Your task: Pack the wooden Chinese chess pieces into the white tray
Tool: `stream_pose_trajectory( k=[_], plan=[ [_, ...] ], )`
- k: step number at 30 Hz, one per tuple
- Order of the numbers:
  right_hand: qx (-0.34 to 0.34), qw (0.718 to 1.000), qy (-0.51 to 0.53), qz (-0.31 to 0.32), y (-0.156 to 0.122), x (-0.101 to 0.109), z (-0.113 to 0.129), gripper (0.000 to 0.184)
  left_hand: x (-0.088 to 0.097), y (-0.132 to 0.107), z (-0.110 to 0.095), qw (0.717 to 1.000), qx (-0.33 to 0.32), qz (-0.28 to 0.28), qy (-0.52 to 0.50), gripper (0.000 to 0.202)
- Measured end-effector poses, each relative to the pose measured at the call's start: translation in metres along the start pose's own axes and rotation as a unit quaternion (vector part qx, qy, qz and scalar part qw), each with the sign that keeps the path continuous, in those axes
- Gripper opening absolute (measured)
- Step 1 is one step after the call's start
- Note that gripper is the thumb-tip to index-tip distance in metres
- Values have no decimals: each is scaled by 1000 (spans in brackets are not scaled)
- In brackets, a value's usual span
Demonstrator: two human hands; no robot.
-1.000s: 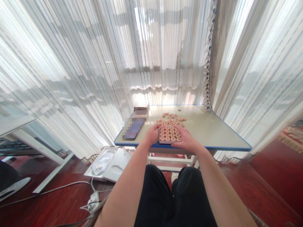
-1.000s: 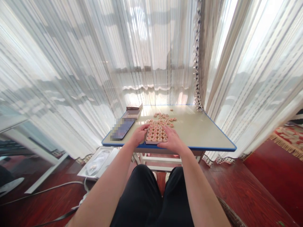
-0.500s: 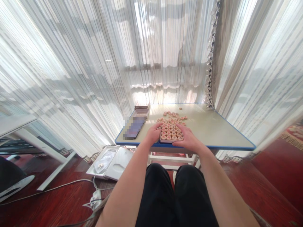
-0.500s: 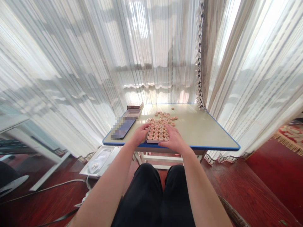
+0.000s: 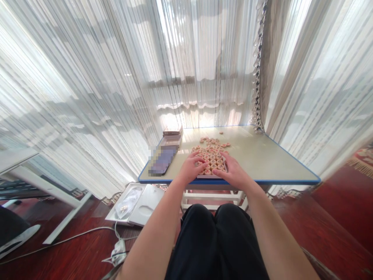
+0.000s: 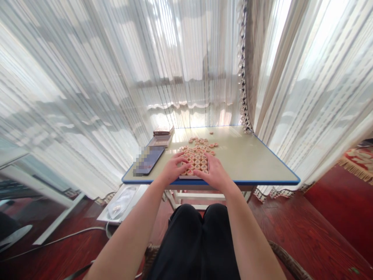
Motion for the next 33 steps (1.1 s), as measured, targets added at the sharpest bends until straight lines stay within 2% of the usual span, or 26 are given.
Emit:
stream_pose_trajectory(
  k=[8,13,17,20,23,26,33],
  plan=[
    [25,996,-35,-80,4,0,1,60,0,3,1,1000,11,-3,-28,22],
    [-20,998,36,-54,31,19,-13,36,3,2,7,994,27,-15,-106,23],
    [33,998,-2,-59,56,29,-13,22,5,0,10,983,51,-25,-176,24],
    [49,997,23,-53,63,25,-18,19,5,-1,14,979,81,-33,-185,26],
    [72,996,28,-38,60,18,-21,18,1,-1,19,980,102,-22,-170,37],
    [69,997,24,-19,56,14,-22,17,-1,0,22,981,100,-16,-163,46],
    [59,998,20,-3,57,14,-21,20,-1,0,19,978,97,-6,-184,48]
  ],
)
Point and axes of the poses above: each hand's wrist, its own y-axis towards the middle knuckle, its own x-axis out of the back of the hand, z = x × y, the point moved 6 cm from there along y, towards the middle knuckle, and after that the axes turned 6 degrees about -x, right-handed, at the moved point
